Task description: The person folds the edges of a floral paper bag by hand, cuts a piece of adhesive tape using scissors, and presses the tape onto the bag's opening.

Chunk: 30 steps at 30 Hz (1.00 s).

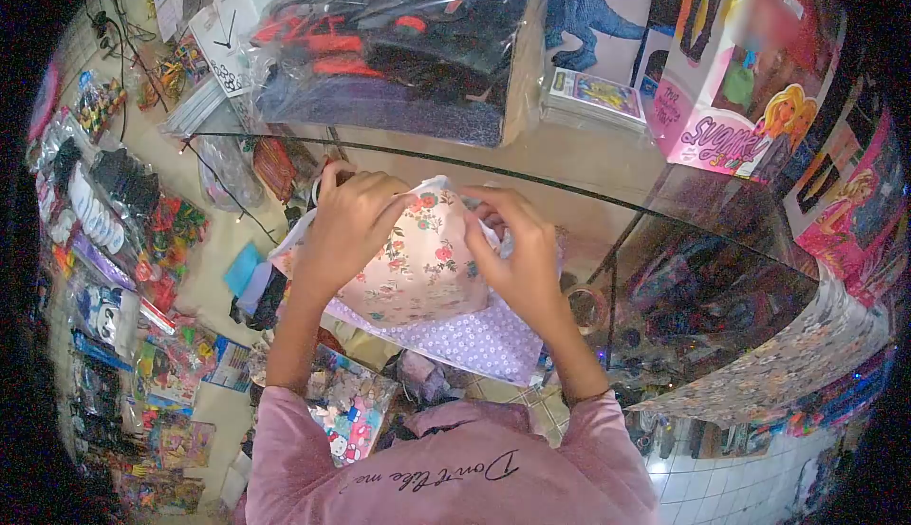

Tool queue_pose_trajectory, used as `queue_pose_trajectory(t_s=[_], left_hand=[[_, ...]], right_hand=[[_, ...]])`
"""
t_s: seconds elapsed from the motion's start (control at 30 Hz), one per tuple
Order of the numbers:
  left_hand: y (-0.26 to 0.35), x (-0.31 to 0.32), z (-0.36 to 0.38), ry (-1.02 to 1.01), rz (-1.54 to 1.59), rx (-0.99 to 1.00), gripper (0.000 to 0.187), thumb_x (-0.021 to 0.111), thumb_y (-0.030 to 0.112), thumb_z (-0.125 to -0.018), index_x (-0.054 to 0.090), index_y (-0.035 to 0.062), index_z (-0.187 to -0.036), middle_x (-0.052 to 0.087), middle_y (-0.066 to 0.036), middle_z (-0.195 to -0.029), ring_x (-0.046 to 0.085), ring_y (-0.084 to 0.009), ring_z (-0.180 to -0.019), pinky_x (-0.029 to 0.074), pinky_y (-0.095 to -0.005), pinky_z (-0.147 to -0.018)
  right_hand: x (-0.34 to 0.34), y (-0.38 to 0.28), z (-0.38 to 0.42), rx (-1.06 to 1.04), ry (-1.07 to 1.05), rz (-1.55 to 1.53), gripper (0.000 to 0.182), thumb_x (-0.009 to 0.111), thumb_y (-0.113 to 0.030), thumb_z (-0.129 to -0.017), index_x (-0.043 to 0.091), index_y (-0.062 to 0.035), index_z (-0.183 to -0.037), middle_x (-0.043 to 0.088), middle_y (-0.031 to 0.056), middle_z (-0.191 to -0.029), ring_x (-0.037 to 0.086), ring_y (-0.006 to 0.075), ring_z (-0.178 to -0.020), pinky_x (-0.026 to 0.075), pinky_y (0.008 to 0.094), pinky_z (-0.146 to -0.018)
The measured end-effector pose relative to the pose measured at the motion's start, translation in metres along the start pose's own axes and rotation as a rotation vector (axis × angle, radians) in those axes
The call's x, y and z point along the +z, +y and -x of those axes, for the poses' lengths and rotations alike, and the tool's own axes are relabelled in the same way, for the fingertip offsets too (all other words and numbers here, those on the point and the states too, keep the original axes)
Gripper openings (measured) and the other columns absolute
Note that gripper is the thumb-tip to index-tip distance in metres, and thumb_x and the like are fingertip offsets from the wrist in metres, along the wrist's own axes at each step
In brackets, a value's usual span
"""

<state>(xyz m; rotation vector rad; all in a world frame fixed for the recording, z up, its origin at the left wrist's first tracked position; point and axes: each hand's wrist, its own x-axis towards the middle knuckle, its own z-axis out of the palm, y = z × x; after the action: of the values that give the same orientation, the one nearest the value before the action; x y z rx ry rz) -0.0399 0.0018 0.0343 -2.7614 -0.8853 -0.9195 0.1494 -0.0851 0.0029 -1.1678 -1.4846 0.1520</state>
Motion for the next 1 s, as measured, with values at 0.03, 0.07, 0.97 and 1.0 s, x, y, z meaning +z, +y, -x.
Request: queue_pose_trajectory(t_s=[0.03, 0.07, 0.97, 1.0], left_hand=[[-0.001, 0.003, 0.0, 0.015, -0.019, 0.0, 0.018, 0.057, 0.022, -0.089, 0.066, 0.0052, -0.09, 0.067, -0.008, -0.093, 0.06, -0.0231, -0.088, 0.033, -0.041, -0.092], [-0.002, 0.008, 0.0, 0.029, -0.038, 0.0, 0.018, 0.057, 0.022, -0.089, 0.066, 0.0053, -0.091, 0.067, -0.008, -0.093, 0.06, -0.023, -0.088, 0.033, -0.0414, -0.092], [-0.003, 0.016, -0.016, -0.023, 0.232, 0.057, 0.019, 0.061, 0.023, -0.088, 0.067, 0.0062, -0.093, 0.068, -0.01, -0.093, 0.06, -0.0247, -0.088, 0.031, -0.0382, -0.09], [-0.002, 0.014, -0.016, -0.047, 0.242, 0.039, 0.019, 0.061, 0.023, -0.088, 0.067, 0.006, -0.094, 0.068, -0.01, -0.094, 0.06, -0.0248, -0.088, 0.031, -0.0381, -0.089]], right_hand=[[0.001, -0.005, -0.001, -0.001, -0.021, -0.019, 0.024, 0.063, 0.0, -0.081, 0.065, -0.0003, -0.105, 0.065, 0.0149, -0.087, 0.066, 0.0229, -0.076, 0.052, 0.0309, -0.069], [0.003, -0.008, -0.002, -0.002, -0.042, -0.038, 0.024, 0.063, -0.001, -0.081, 0.065, -0.0002, -0.105, 0.065, 0.0154, -0.087, 0.066, 0.0233, -0.077, 0.052, 0.031, -0.069], [-0.013, 0.018, 0.0, 0.116, -0.053, -0.307, 0.027, 0.053, -0.001, -0.091, 0.058, 0.0008, -0.117, 0.063, 0.008, -0.091, 0.06, 0.0124, -0.079, 0.048, 0.0258, -0.072], [-0.015, 0.029, -0.001, 0.035, -0.072, -0.248, 0.033, 0.054, 0.002, -0.087, 0.057, 0.0006, -0.12, 0.062, 0.01, -0.101, 0.061, 0.0153, -0.091, 0.048, 0.0284, -0.082]])
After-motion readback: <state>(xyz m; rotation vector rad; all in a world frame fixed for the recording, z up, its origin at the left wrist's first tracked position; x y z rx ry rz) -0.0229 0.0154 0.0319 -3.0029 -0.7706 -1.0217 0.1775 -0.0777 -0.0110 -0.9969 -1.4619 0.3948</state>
